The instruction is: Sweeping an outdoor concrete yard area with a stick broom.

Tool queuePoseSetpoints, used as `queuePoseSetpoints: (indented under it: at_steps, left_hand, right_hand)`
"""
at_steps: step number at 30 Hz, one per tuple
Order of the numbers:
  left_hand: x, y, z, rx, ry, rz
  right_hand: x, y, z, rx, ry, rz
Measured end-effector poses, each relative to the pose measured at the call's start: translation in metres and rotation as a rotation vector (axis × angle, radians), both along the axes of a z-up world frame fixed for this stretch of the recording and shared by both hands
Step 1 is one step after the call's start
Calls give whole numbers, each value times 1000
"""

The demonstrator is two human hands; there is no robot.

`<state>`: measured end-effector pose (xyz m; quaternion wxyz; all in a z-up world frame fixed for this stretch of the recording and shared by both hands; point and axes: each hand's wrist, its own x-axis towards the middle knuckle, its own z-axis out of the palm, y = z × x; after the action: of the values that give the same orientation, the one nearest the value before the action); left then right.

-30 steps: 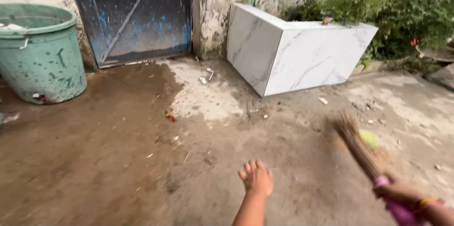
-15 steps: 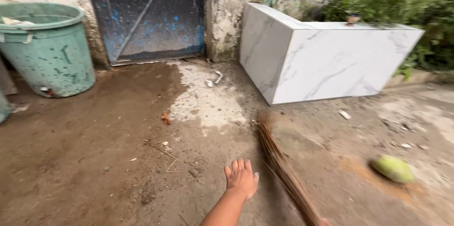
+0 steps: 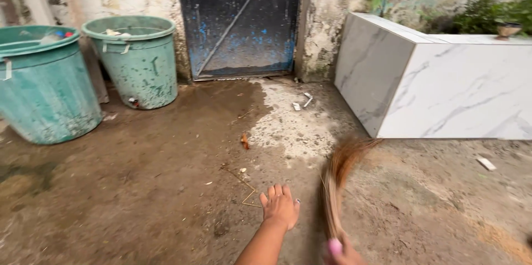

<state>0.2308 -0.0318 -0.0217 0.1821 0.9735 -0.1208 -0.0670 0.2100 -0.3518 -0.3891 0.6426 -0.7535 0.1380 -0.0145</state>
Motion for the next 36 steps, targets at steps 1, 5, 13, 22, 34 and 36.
queuePoseSetpoints:
  at_steps: [1, 5, 13, 22, 34, 36]
  left_hand:
    - [-2, 7, 0, -1, 1, 9]
    - [-2, 38, -5, -14, -11, 38]
    - [-12, 126, 9, -45, -30, 84]
    - [-15, 184, 21, -95, -97, 179]
    - [-9, 174, 21, 0, 32, 230]
    - [-5, 171, 13, -26, 14, 229]
  right_hand:
    - [19, 15, 83, -1, 1, 9]
    - [-23, 112, 278, -11, 246, 133]
    - [-63, 44, 249, -612, 281, -201]
    - [27, 76, 29, -774, -370, 110]
    - [-9, 180, 231, -658, 199, -66]
    - [-8, 146, 189, -694, 262, -178]
